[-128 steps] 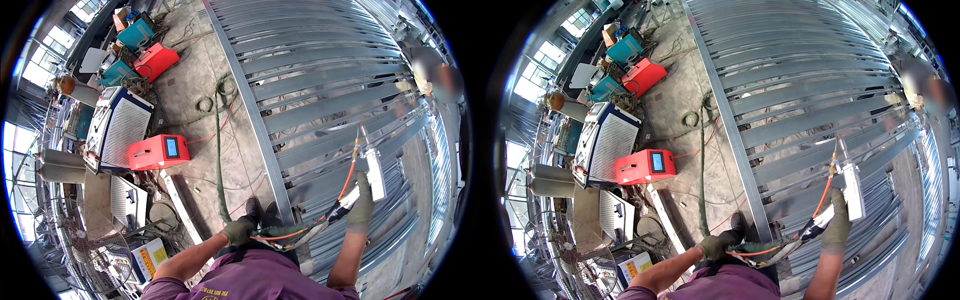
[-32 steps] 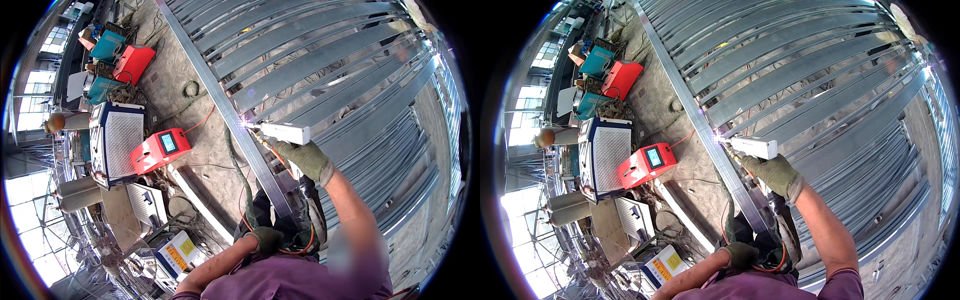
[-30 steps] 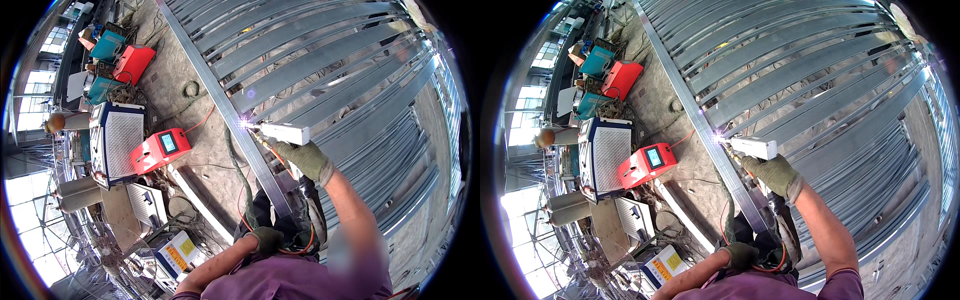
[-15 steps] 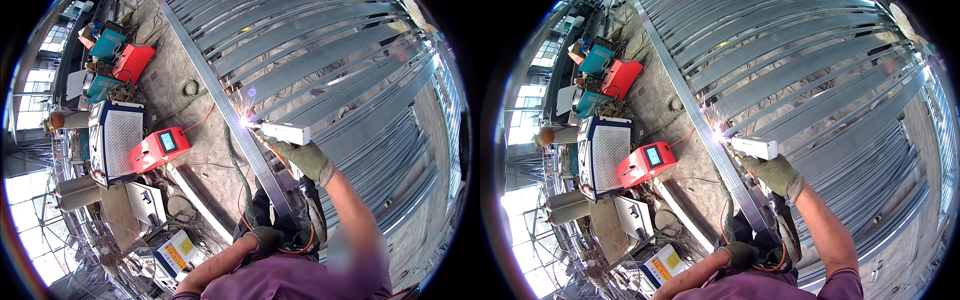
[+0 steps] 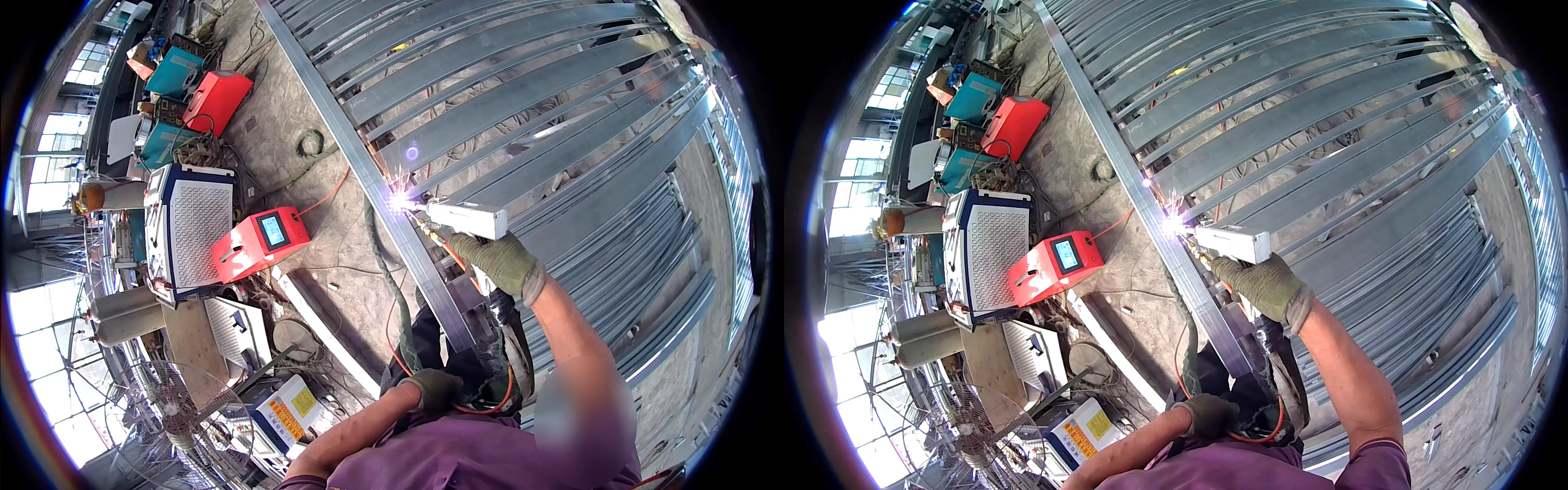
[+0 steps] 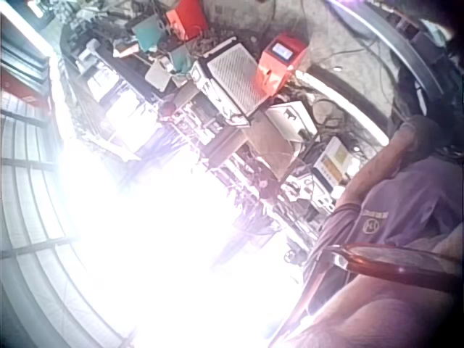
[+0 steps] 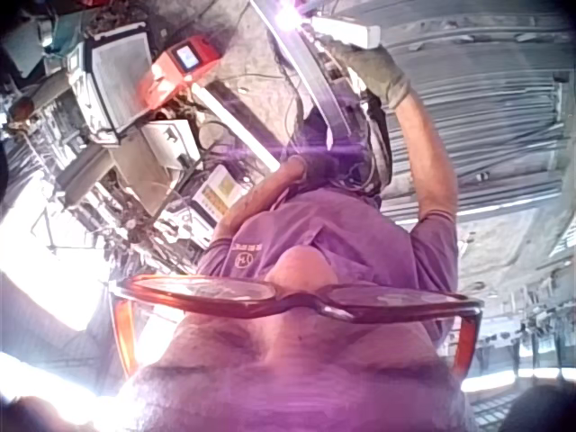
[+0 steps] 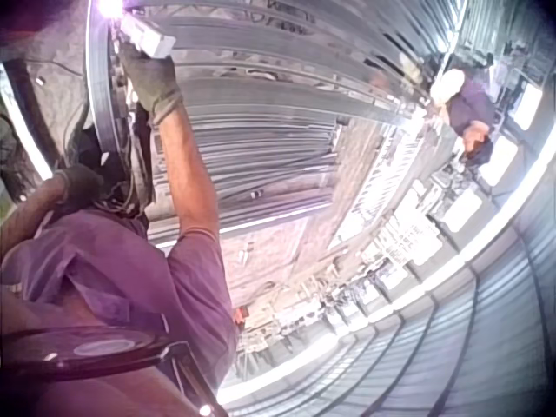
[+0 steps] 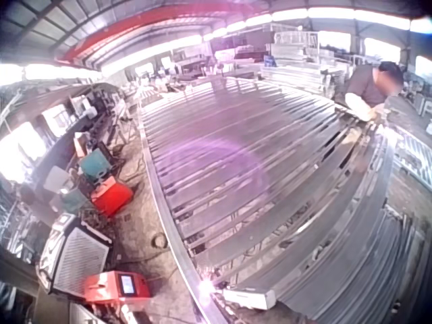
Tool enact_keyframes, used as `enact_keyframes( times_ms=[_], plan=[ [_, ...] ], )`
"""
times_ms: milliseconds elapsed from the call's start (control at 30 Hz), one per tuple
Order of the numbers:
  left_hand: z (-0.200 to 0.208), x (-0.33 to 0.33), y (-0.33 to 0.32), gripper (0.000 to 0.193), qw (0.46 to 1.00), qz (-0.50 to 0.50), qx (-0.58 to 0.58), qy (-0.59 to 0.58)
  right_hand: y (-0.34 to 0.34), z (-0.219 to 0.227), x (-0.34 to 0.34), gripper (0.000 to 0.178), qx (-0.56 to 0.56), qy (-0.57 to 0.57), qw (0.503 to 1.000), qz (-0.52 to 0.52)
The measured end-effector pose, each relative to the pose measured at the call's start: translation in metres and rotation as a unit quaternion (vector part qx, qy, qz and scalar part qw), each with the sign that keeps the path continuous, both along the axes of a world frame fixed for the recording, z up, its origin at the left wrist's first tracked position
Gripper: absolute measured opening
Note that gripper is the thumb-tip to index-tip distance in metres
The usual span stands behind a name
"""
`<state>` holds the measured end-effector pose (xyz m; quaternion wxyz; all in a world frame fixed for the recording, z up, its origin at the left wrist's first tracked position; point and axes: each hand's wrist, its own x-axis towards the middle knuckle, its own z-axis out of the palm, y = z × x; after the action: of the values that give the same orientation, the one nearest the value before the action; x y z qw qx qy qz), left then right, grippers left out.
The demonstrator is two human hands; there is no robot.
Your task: The person uses a handheld welding tool to join metal bars on a large slatted metal frame. They weld along the seams of the frame, then reposition the frame and continue welding another section.
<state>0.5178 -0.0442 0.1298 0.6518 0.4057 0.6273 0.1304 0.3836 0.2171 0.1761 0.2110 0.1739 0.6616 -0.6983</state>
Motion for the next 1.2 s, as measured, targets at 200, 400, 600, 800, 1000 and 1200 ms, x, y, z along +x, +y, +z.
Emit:
enact_keyframes(
  times_ms=[200,400,600,800,1000,1200],
  plan=[
    [0.007,-0.005,0.005,0.029,1.000,-0.014,-0.005,0.001,-0.001,0.005,0.002,0.039,0.005,0.013,1.000,-0.005],
    [0.005,-0.002,0.007,0.030,1.000,-0.021,-0.006,0.005,0.001,-0.010,0.007,0.038,-0.005,0.002,1.000,0.000],
    [-0.005,0.004,0.002,0.029,0.999,-0.027,0.017,0.019,0.001,-0.005,0.007,0.040,-0.007,0.026,1.000,-0.003],
    [0.000,0.002,0.001,0.029,0.999,-0.007,0.022,0.026,0.003,-0.011,0.014,0.042,-0.013,0.026,1.000,-0.007],
    [0.001,0.002,-0.004,0.028,1.000,-0.003,0.020,0.022,0.007,0.002,0.020,0.043,-0.050,0.007,0.998,-0.041],
    [0.012,0.002,0.003,0.028,0.999,-0.009,0.033,0.033,0.010,-0.019,0.039,0.043,-0.010,0.098,0.994,-0.057]
  ],
)
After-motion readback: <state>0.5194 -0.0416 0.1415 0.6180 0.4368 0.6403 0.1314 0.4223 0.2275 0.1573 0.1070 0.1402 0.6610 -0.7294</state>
